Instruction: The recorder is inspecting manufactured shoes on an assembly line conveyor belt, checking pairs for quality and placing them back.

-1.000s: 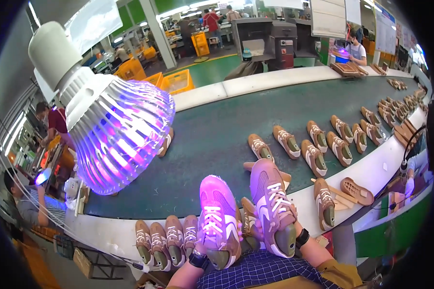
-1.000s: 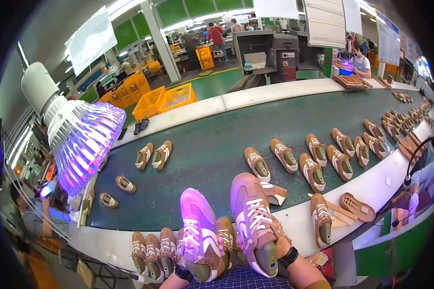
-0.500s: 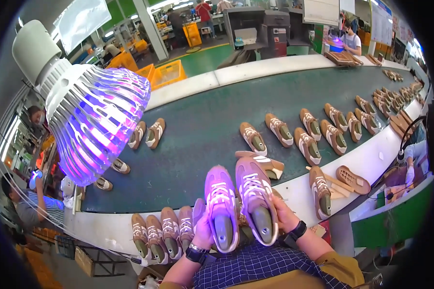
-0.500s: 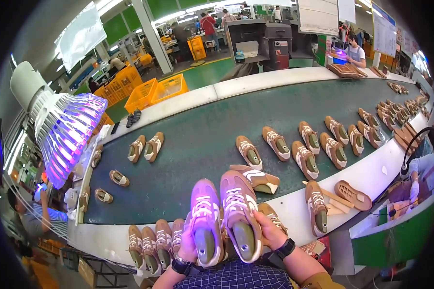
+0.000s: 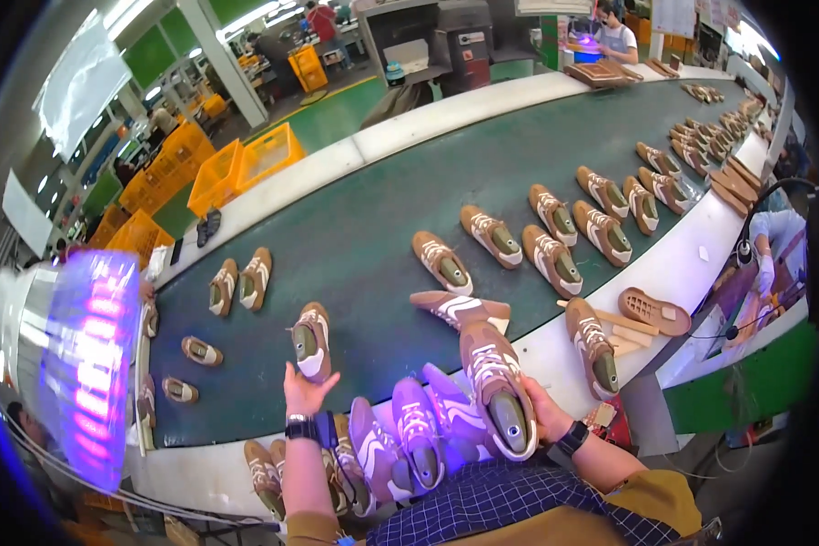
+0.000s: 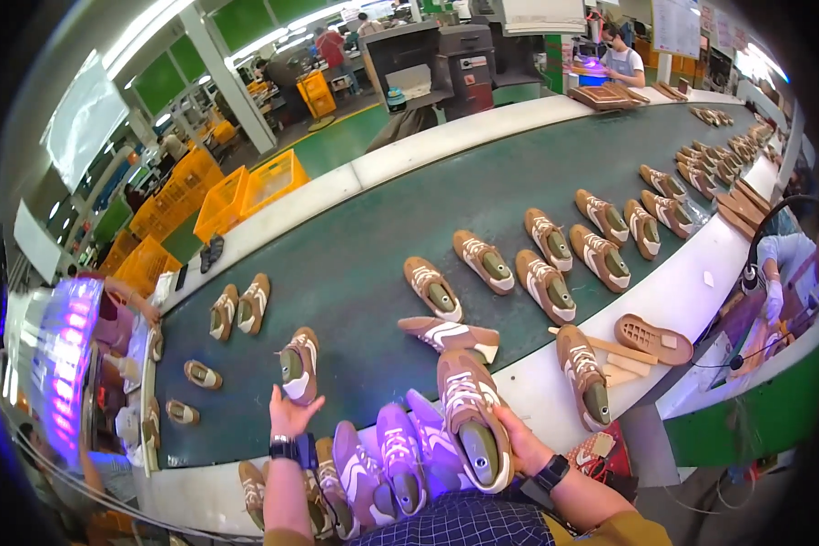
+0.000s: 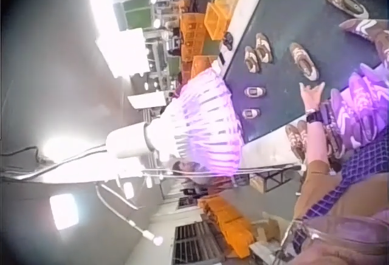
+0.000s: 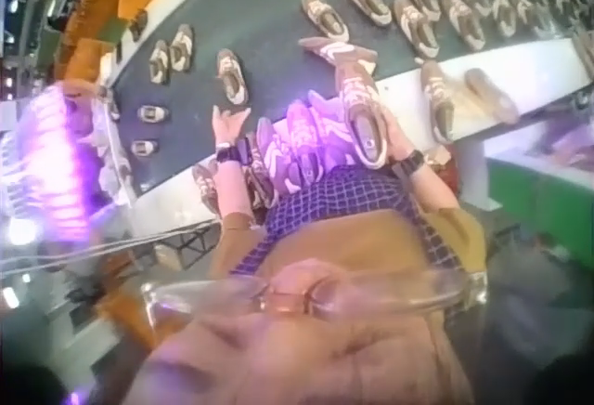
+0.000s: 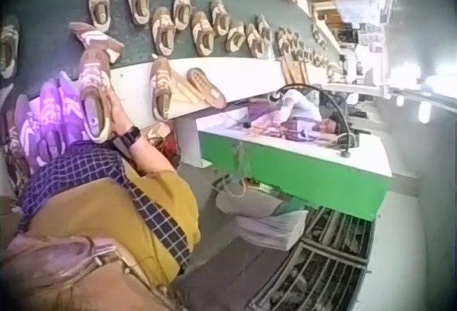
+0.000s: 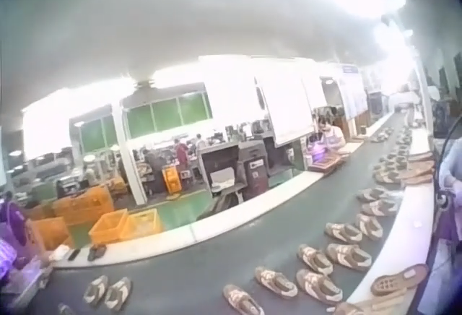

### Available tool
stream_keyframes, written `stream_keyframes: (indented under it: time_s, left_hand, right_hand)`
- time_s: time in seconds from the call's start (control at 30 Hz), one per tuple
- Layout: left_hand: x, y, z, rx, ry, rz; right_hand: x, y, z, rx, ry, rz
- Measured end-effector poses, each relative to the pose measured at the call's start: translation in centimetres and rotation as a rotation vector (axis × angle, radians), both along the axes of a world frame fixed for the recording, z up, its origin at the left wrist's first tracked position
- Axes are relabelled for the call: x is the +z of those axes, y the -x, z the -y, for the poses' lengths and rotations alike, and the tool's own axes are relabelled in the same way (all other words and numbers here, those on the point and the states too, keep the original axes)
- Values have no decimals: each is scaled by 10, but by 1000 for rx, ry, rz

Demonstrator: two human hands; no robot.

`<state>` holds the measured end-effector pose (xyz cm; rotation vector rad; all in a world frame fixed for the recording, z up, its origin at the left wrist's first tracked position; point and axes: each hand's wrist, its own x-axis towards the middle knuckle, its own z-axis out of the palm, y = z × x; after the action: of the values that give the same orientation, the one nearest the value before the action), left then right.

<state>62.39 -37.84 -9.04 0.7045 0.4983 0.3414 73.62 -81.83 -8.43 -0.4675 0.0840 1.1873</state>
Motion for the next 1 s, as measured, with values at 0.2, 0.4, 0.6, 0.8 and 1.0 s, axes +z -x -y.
stream_keyframes:
  time_s: [0.2, 0.4, 0.6, 0.8, 1.0]
  left_hand:
    - [-29, 35, 54, 195, -19, -189]
    - [-19, 41, 127, 197, -114, -253]
    - [-7, 36, 169, 192, -194, -220]
    - [-12, 54, 185, 232, -179, -286]
    - [-20, 39, 192, 126, -144, -254]
  right_hand:
    - [-16, -31, -13, -2, 153, -92]
    - [1, -157, -139, -43, -146, 289]
    - [54, -282, -275, -270, 779, 955]
    - [-17, -236, -200, -402, 678, 1564]
    - [-83, -179, -87, -223, 955, 2166]
